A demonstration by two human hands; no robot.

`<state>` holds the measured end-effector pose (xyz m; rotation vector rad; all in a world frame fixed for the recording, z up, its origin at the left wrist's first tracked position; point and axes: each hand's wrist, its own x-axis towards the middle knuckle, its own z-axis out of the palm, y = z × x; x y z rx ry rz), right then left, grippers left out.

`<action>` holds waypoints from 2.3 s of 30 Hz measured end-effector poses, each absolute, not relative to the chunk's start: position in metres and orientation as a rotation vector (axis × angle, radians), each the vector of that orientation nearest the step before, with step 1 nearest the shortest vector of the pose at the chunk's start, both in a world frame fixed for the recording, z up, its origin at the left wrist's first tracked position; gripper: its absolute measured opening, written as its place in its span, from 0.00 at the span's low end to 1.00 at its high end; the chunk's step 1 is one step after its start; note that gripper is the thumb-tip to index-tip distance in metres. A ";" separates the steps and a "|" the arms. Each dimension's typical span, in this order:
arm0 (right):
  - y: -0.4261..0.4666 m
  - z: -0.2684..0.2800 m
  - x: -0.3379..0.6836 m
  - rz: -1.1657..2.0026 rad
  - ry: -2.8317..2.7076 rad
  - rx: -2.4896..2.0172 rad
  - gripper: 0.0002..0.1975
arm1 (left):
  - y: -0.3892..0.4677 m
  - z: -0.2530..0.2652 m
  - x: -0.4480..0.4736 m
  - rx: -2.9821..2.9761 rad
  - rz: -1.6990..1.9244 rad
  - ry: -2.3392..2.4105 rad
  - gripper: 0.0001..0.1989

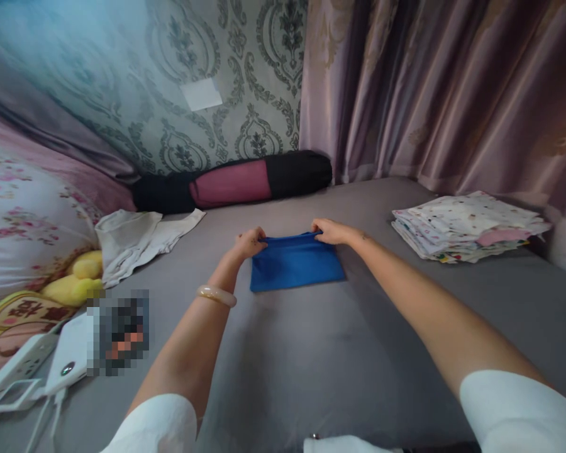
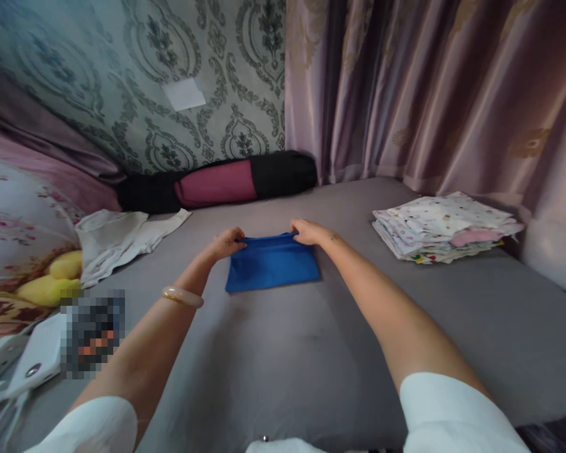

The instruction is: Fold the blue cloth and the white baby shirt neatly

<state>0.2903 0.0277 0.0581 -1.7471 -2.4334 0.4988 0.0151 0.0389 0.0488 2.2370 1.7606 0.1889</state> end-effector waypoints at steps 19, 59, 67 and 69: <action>0.007 0.119 0.287 -0.141 -2.315 -1.492 0.12 | 0.017 0.110 0.009 2.552 0.866 1.789 0.10; -0.023 0.001 0.228 0.018 -2.402 -1.704 0.27 | -0.024 -0.009 0.091 2.437 0.420 1.872 0.28; -0.021 -0.011 0.227 0.069 -2.437 -1.784 0.29 | -0.026 -0.016 0.092 2.471 0.230 1.930 0.29; -0.020 -0.008 0.226 0.084 -2.446 -1.793 0.29 | -0.024 -0.012 0.092 2.477 0.213 1.934 0.28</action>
